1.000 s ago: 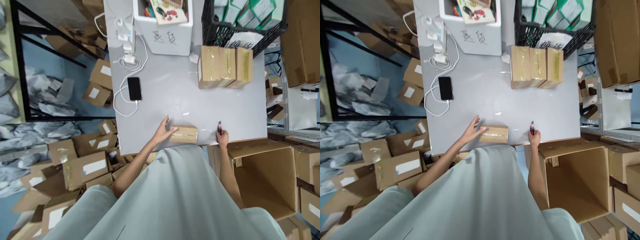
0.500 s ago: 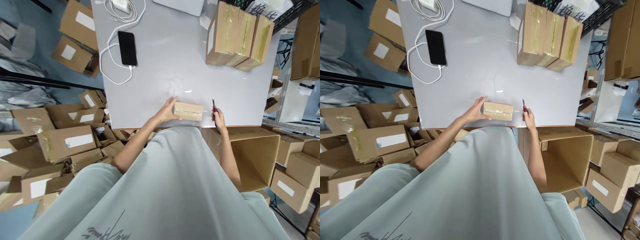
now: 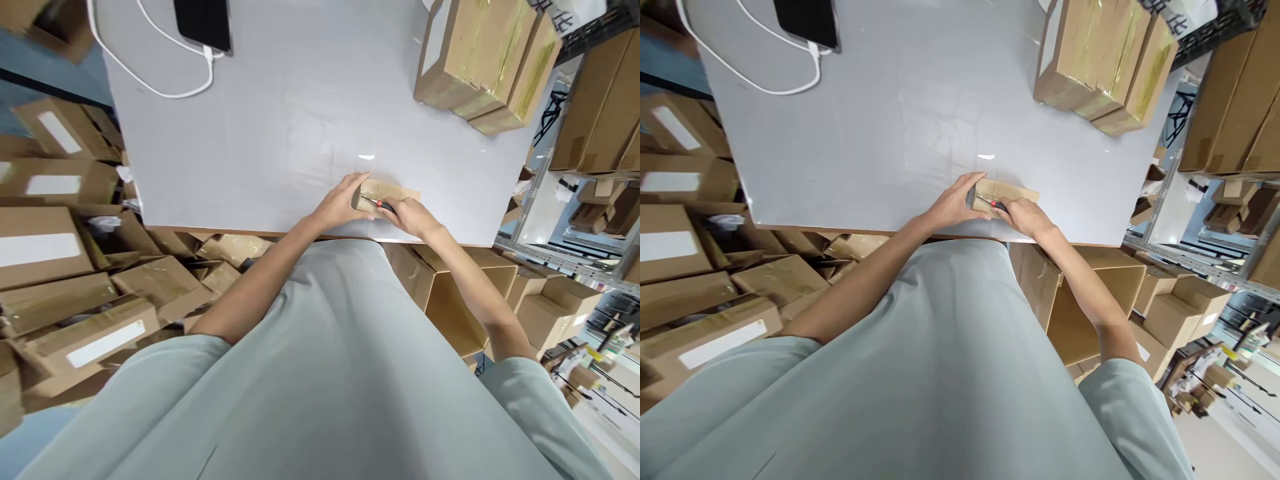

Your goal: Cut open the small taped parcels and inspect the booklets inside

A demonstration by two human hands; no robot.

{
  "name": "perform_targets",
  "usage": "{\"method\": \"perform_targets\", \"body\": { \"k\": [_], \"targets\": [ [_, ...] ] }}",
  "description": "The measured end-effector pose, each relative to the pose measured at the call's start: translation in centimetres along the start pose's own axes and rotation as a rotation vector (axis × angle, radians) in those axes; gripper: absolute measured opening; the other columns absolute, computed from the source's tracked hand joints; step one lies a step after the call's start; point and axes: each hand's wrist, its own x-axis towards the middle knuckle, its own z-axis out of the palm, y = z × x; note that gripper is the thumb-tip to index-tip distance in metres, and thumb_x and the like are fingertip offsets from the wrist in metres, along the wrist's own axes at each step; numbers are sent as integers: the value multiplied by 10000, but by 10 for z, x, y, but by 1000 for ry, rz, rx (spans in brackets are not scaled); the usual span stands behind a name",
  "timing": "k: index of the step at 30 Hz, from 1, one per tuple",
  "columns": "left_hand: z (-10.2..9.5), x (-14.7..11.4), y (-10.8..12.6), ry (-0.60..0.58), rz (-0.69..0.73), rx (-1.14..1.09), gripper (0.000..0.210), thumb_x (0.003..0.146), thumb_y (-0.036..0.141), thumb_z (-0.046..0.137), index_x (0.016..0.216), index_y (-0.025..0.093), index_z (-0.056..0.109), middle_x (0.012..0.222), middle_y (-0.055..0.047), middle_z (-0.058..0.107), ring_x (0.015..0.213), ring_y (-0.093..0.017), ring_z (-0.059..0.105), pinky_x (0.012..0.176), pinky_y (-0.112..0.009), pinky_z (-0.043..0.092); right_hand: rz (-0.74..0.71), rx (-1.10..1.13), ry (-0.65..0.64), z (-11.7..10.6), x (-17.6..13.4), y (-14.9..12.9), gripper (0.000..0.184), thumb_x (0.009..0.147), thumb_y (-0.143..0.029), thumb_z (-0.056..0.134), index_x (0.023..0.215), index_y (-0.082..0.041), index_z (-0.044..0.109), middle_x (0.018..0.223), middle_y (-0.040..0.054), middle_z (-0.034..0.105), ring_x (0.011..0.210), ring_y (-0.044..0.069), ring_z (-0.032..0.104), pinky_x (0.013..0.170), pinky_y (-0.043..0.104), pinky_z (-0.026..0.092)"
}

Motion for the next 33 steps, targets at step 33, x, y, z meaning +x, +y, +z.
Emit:
{"method": "perform_targets", "body": {
  "k": [33],
  "targets": [
    [-14,1,9,-59,-49,109,1143,750,613,937,1725,335,409,1727,-86,463,1579,-399,471,1321,-515,425,95,-258,-137,-23,17,-17,425,1165,-268,438,1466,-117,697,1170,240,827,1200,381,772,937,436,563]
  ]
}}
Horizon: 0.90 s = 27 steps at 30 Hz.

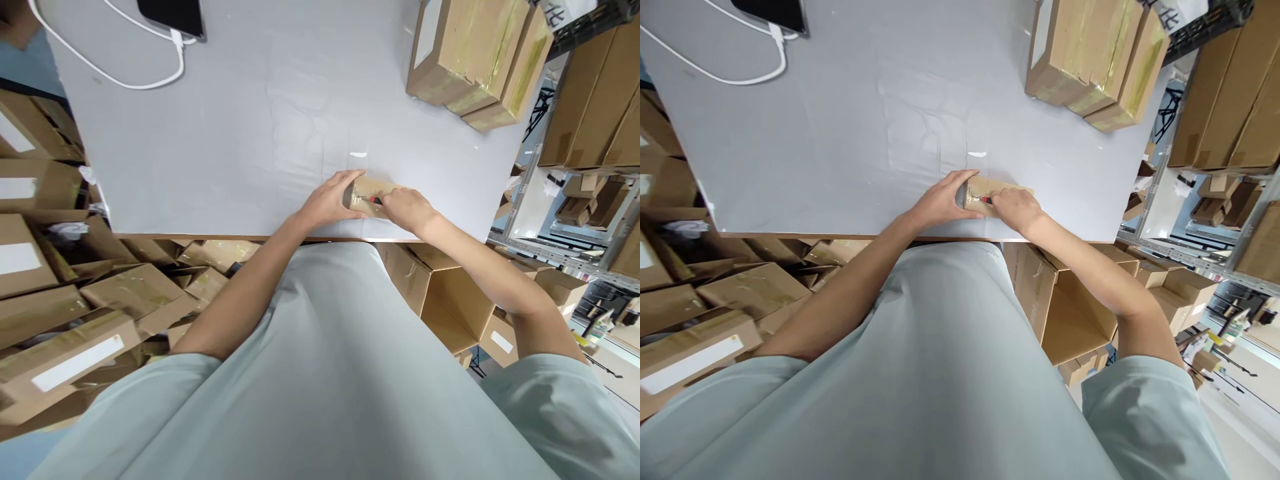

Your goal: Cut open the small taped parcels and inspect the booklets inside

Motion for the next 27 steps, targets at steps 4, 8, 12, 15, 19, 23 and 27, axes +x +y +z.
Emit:
{"method": "perform_targets", "body": {
  "k": [4,8,12,15,19,23,27],
  "targets": [
    [0,0,-1,0,-13,-4,1145,732,686,928,1706,341,435,1713,-86,474,1573,-414,468,1315,-528,426,100,-15,-40,24,-17,41,442,1168,-290,414,1448,-105,702,1138,258,826,1132,377,783,910,432,535],
    [-1,1,-2,0,-9,10,1139,724,697,916,1697,346,438,1712,-79,473,1561,-412,481,1309,-526,430,196,-56,-26,47,-42,79,476,1187,-435,418,1385,-106,700,1141,270,818,1075,357,786,898,408,520],
    [-2,2,-1,-9,-11,36,1103,730,661,912,1681,349,449,1707,-68,486,1549,-409,496,1295,-518,449,236,-74,-56,53,-55,88,511,1195,-475,386,1418,-109,664,1150,282,812,1106,377,786,877,406,515],
    [-5,1,2,-17,-28,50,1071,729,657,911,1659,360,471,1691,-55,511,1526,-404,525,1278,-512,470,245,-36,-33,57,-59,89,494,1193,-495,401,1393,-129,665,1133,265,816,1083,373,786,881,407,503],
    [-12,-3,4,-26,-62,65,1091,726,739,887,1659,356,471,1678,-60,534,1464,-401,582,1253,-525,492,253,73,63,76,-71,107,446,1172,-530,469,1312,-164,683,1093,222,827,1010,350,776,881,401,488],
    [-27,-12,-6,-22,-102,73,1192,707,902,822,1690,343,443,1667,-50,550,1420,-403,603,1250,-542,492,295,420,242,109,-75,127,392,1087,-587,631,1088,-208,727,905,112,808,865,286,734,802,352,477],
    [-46,-25,-31,8,-123,117,1247,688,1001,749,1714,369,426,1688,-48,538,1468,-406,583,1293,-546,452,337,1178,484,139,-49,102,655,890,-859,679,976,-210,706,859,55,764,592,167,586,591,314,462]
  ]
}}
